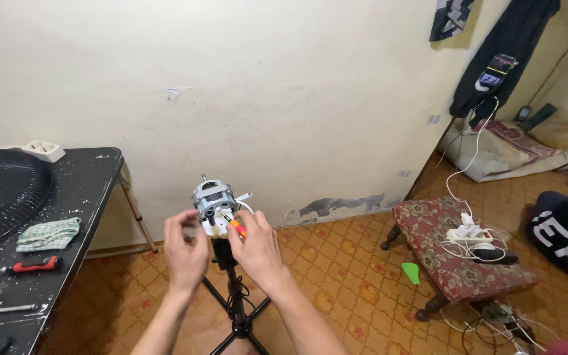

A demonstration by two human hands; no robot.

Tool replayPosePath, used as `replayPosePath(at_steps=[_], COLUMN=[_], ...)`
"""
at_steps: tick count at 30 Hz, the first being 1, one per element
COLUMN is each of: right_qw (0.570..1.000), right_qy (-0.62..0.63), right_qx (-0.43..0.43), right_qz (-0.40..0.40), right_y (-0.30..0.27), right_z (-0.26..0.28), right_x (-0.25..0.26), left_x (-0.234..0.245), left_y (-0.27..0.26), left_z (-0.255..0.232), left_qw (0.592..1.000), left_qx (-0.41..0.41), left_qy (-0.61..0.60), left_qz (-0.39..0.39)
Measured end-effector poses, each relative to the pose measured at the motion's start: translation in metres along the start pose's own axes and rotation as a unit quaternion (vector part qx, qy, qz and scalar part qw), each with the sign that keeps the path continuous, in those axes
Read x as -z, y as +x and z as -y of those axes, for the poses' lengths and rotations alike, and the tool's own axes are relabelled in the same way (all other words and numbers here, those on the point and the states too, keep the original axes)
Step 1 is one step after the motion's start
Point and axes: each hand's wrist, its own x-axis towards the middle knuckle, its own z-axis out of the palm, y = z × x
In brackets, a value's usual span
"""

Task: The person disassembles a fan motor mounted on a stand, removes a white plastic component, and uses a screwdriver to loosen and remove screws from the motor housing. The person places removed screws on a nearby table and continues adjusting the motor assembly.

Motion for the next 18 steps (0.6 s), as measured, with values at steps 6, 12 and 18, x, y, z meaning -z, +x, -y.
replayPosePath(at_steps=[6,12,18], right_qw=[0.999,0.999,1.000], right_qy=[-0.011,-0.035,-0.016], right_qx=[0.040,0.013,0.013], right_qz=[-0.003,0.006,-0.001], right_y=[-0.001,-0.002,-0.001], right_z=[0.000,0.002,-0.001], right_x=[-0.006,-0.008,-0.007], left_x=[0.038,0.035,0.030], left_y=[0.073,0.100,0.107], left_z=[-0.043,-0.065,-0.067], left_qw=[0.924,0.857,0.890], left_qx=[-0.322,-0.352,-0.222], left_qy=[0.097,0.225,0.150], left_qz=[0.181,0.301,0.368])
